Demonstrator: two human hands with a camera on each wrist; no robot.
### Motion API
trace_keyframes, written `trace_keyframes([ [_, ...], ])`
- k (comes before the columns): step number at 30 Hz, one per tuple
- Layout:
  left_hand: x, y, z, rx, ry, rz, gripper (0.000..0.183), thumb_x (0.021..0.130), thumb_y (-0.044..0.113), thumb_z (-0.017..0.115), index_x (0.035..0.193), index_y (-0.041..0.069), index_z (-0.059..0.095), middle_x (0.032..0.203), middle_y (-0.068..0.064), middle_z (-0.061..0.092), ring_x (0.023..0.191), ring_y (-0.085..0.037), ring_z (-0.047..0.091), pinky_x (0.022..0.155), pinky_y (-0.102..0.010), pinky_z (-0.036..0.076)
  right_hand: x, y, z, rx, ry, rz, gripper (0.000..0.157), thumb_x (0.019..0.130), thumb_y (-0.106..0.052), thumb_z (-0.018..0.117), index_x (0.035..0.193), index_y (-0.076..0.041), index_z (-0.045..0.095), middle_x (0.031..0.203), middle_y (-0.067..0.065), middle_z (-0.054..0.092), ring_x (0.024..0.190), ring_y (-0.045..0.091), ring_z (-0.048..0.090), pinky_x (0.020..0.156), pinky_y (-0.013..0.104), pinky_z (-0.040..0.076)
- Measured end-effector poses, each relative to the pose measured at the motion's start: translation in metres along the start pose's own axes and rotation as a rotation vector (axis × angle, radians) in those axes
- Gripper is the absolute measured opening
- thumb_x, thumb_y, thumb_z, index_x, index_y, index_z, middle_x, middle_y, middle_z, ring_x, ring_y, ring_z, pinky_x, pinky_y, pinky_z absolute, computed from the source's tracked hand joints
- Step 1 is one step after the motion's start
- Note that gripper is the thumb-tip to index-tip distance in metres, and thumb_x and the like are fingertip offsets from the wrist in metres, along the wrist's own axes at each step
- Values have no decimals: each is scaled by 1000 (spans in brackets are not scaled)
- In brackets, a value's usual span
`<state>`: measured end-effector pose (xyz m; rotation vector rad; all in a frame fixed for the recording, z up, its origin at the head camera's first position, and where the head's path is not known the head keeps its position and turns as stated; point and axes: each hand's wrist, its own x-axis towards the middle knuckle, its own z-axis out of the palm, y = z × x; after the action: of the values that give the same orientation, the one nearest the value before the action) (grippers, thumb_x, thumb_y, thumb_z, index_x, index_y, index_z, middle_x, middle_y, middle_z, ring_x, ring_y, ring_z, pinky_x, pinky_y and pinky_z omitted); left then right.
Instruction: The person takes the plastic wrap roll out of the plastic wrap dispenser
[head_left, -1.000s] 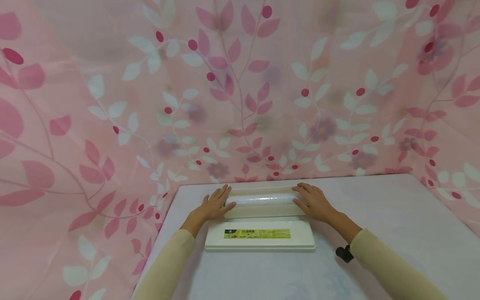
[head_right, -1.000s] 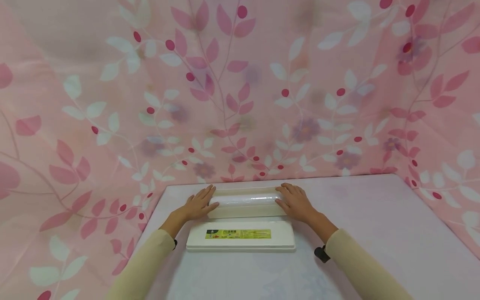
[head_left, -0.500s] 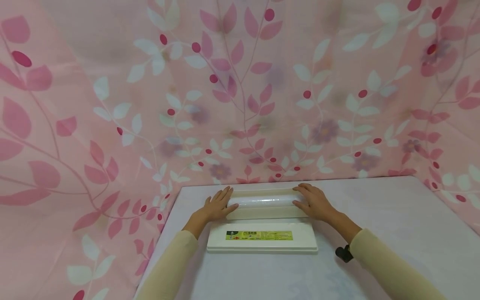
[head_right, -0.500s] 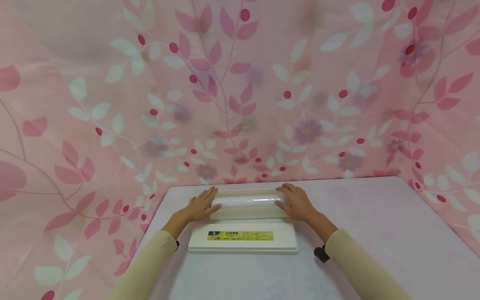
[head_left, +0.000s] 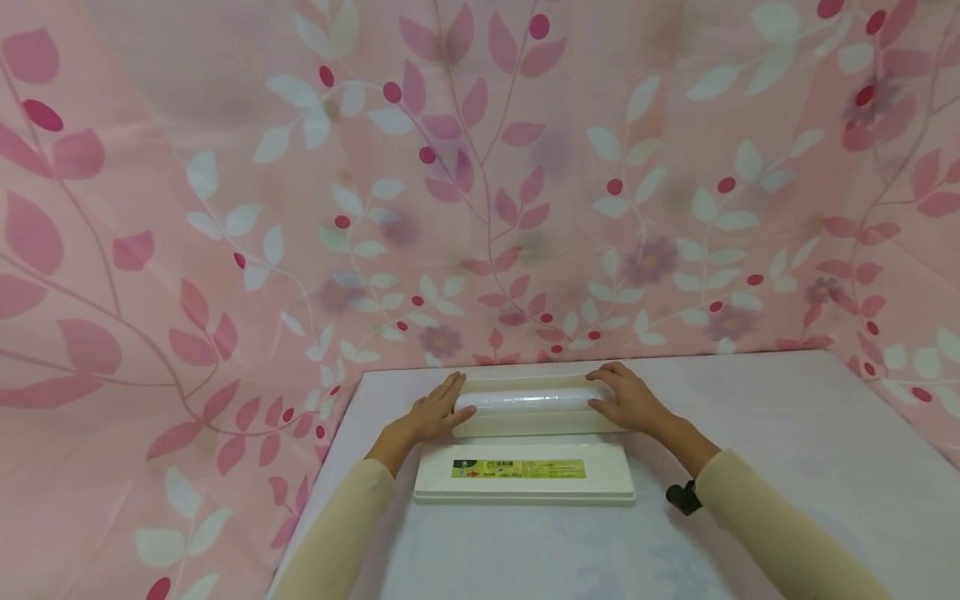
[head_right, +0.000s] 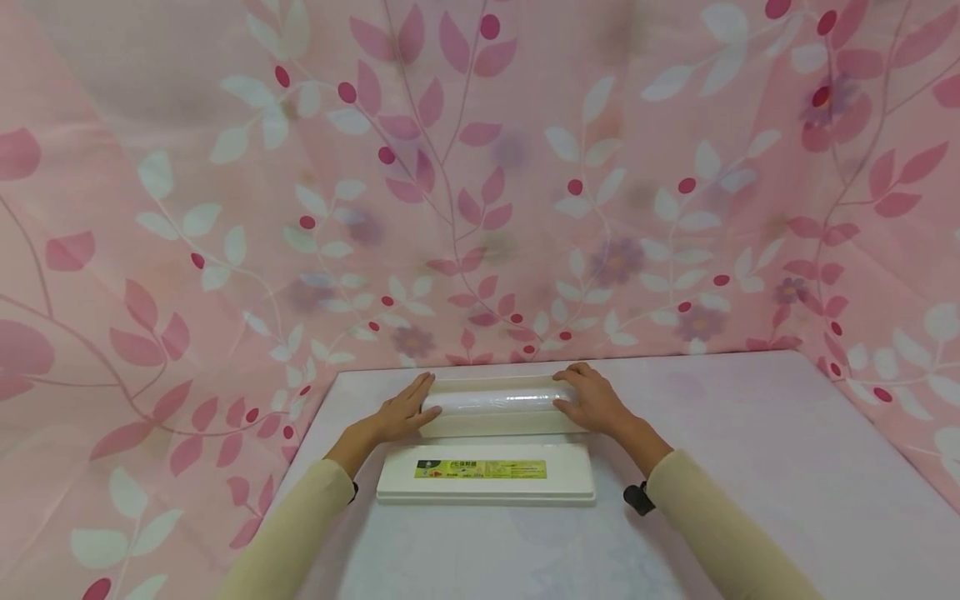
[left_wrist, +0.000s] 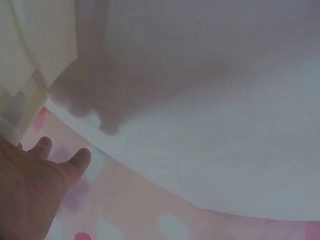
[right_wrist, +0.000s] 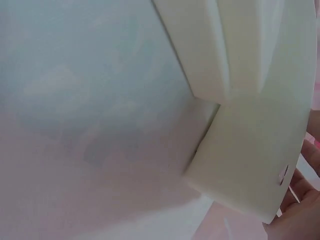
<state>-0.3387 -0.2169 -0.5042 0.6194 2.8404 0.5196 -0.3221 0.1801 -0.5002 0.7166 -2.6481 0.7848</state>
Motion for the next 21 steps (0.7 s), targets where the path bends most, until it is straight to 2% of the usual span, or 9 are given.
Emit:
trace_keyframes([
  [5, 4, -1, 0, -27, -8, -13, 82, 100, 59, 40, 161, 17, 5, 168, -4, 2, 153, -30, 12, 112, -68, 22, 1, 1, -2, 7, 9, 4, 36, 82, -19, 80, 111, -3, 70, 114, 17, 60, 101, 33, 59, 87, 53, 51],
  [10, 7, -6, 3, -22, -3, -14, 82, 100, 60, 40, 161, 17, 3, 168, -5, 1, 154, -29, 11, 113, -67, 24, 3, 3, -1, 8, -21, -13, 27, 84, -20, 78, 105, -3, 72, 110, 15, 66, 102, 34, 63, 88, 53, 52],
  [13, 8, -9, 5, -26, -2, -9, 84, 99, 62, 38, 161, 17, 3, 168, -6, 2, 154, -29, 9, 113, -65, 25, 4, 5, -1, -23, -38, -4, 31, 84, -24, 77, 107, -3, 72, 110, 16, 70, 104, 35, 65, 91, 54, 50],
  [21, 6, -9, 8, -14, 4, -4, 87, 98, 68, 33, 161, 17, 2, 168, -6, 1, 154, -27, 7, 115, -63, 23, 5, 8, 0, 10, -111, 117, 45, 86, -30, 75, 121, -2, 69, 121, 16, 69, 118, 38, 61, 106, 60, 37],
])
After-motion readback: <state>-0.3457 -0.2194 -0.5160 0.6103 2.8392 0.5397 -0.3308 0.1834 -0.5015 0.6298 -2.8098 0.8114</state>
